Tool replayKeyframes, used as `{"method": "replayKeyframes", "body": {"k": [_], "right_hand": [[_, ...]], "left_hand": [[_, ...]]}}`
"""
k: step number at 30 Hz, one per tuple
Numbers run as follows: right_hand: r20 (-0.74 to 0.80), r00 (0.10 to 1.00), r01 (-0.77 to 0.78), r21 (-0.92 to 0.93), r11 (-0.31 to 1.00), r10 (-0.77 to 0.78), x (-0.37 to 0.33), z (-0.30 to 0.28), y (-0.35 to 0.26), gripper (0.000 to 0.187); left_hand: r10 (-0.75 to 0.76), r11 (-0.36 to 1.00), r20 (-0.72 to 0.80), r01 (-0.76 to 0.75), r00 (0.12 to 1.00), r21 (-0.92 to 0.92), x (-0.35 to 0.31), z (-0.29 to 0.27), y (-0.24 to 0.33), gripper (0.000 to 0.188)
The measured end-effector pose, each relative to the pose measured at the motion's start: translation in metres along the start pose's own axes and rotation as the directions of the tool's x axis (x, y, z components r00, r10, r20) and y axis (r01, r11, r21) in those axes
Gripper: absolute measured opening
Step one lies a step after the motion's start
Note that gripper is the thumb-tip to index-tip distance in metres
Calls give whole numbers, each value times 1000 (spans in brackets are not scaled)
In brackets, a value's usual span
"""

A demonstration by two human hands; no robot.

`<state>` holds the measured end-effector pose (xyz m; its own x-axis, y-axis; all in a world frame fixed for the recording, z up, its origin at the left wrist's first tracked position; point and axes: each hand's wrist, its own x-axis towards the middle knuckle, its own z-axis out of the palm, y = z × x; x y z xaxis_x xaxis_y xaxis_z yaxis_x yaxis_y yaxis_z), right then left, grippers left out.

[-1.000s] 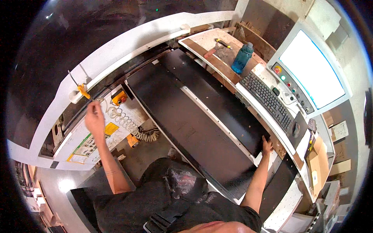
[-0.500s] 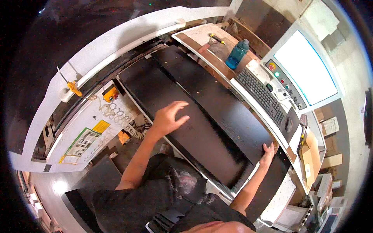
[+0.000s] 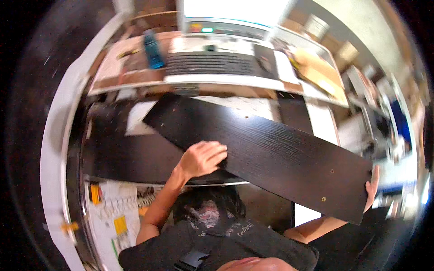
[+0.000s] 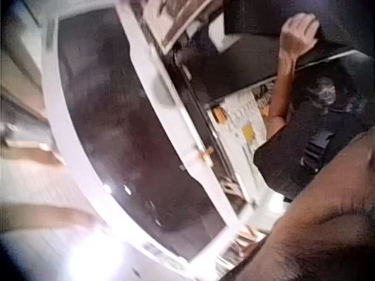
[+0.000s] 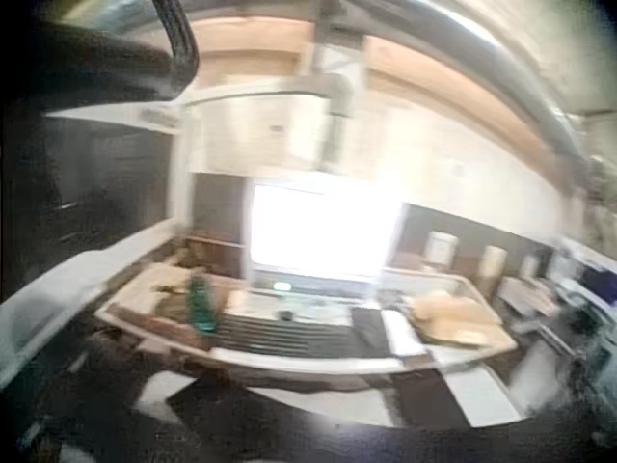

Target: The person uses a yellow utility knife to cut a dark rectangular panel on a white workbench. They then lift the cut panel and place it onto a stack of similar panels on the floor. This process is repeated with another panel.

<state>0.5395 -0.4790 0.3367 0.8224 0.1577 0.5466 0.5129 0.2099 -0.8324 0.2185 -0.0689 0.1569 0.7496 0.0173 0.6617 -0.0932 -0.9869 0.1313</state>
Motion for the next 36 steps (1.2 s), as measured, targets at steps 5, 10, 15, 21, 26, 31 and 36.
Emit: {"method": "replayKeyframes", "body": {"k": [5,10,15,21,26,31,36], "right_hand": [[-44,967,211,-415,885,-251,-73,-165,-84,70],[-319,904,-75,-773,631,-284,-205,-258,-146,70],[-530,801,-418,-828,374,-278,-315,-295,-188,71],[-509,839,-380,-802,461,-193,-352,-256,-136,71],[-626,780,-343,-429,836,-1,-310,-225,-17,81],[-659,612,-571,16,821,438,-292,-246,90,77],[-571,583,-800,-280,531,578,-256,-276,121,53]], "left_hand": [[443,886,-93,-452,892,-104,51,29,45,18],[593,749,-172,-617,787,-243,110,47,93,14],[700,569,-235,-725,674,-388,155,95,123,20],[727,626,-33,-682,685,-378,197,181,104,21],[510,847,237,-433,827,-310,212,235,88,28],[395,831,371,-154,840,-535,205,190,74,39],[185,827,467,120,865,-549,135,103,45,29]]}}
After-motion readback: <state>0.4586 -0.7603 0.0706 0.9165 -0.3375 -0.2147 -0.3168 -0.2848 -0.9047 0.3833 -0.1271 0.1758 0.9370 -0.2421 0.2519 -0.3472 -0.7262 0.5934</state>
